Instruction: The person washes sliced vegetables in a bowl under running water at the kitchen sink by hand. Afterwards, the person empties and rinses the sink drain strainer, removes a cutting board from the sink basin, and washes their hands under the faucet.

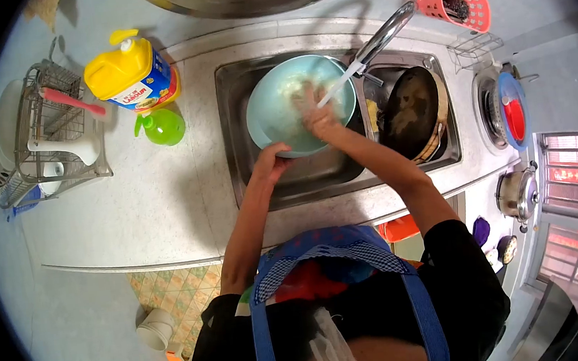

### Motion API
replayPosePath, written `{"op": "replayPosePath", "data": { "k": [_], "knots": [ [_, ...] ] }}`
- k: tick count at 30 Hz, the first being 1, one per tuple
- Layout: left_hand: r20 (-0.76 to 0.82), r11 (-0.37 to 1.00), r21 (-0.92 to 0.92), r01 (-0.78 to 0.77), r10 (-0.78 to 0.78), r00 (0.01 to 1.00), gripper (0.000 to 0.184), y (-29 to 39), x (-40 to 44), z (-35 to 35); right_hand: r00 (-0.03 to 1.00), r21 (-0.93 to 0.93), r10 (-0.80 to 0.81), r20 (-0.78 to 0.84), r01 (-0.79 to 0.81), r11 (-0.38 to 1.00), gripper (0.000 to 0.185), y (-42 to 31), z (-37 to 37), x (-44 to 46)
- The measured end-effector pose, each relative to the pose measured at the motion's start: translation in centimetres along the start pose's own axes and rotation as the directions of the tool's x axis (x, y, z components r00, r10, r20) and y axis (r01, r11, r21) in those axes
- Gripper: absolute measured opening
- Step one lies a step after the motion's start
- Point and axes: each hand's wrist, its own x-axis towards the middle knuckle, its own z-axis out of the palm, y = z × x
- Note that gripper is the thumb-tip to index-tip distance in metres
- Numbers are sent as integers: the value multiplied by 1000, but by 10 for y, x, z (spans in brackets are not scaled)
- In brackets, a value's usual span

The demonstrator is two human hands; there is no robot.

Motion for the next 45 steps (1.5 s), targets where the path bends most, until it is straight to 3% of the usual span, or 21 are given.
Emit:
{"op": "replayPosePath", "data": {
  "k": [6,8,10,12,13,14,16,17,18,21,22,24,26,29,32,33,34,38,41,43,45],
  "knots": [
    [38,999,38,34,-35,999,51,-6,8,1,963,16,190,192,-197,980,62,2,5,-2],
    [27,998,43,43,-44,999,51,-6,4,1,792,17,589,161,-599,800,65,-5,9,-4],
    [34,999,-7,36,-36,999,50,-9,7,0,787,61,551,277,-587,808,64,-9,26,-1],
    [34,998,-16,56,-55,998,50,-11,8,5,988,315,22,154,-70,946,61,0,34,-7],
    [28,997,-25,70,-69,997,51,-11,6,8,997,-25,56,56,-54,998,50,9,32,-9],
    [28,997,-23,68,-68,997,51,-10,3,9,997,-25,55,54,-54,998,50,10,33,-10],
    [-12,998,25,62,-62,998,52,1,-12,16,863,-37,505,-1,-504,863,46,4,38,-11],
    [-14,998,24,59,-59,998,52,0,-8,12,831,6,499,244,-516,856,46,-4,42,-4],
    [-6,998,23,64,-63,998,53,0,-3,10,832,3,498,244,-514,858,46,-6,48,0],
    [3,997,24,67,-67,998,53,-8,2,10,998,148,60,-14,-57,987,66,9,50,1],
    [3,998,24,57,-57,998,53,-9,2,12,998,146,62,-16,-59,988,66,16,37,-3],
    [-6,997,5,71,-71,997,53,-8,-1,10,923,56,384,-5,-384,922,66,23,17,-8],
    [-13,996,-14,87,-87,996,53,-11,2,8,911,157,403,-85,-387,908,64,29,66,-5],
    [7,994,-29,101,-101,995,53,-16,12,4,967,394,209,145,-250,884,56,25,59,-8],
    [35,995,-14,100,-100,994,52,-22,12,7,961,506,255,110,-275,817,42,31,-19,-24],
    [12,992,-50,115,-115,993,52,-23,9,14,910,839,341,236,-368,401,37,43,-26,-25],
    [-11,988,-81,131,-132,991,52,-25,7,17,854,922,349,387,-363,-136,32,50,-28,-26],
    [4,987,18,157,-157,988,53,-35,15,9,940,987,322,112,-67,-147,26,67,-38,-27],
    [30,986,-20,164,-163,986,55,-29,9,-7,863,920,462,-202,6,391,23,94,-51,-45],
    [15,990,-24,139,-139,990,56,-24,9,-10,753,666,571,-328,-244,705,19,123,-46,-57],
    [6,991,-22,133,-133,991,56,-25,12,-5,705,475,651,-282,-487,733,21,133,-53,-70]
  ]
}}
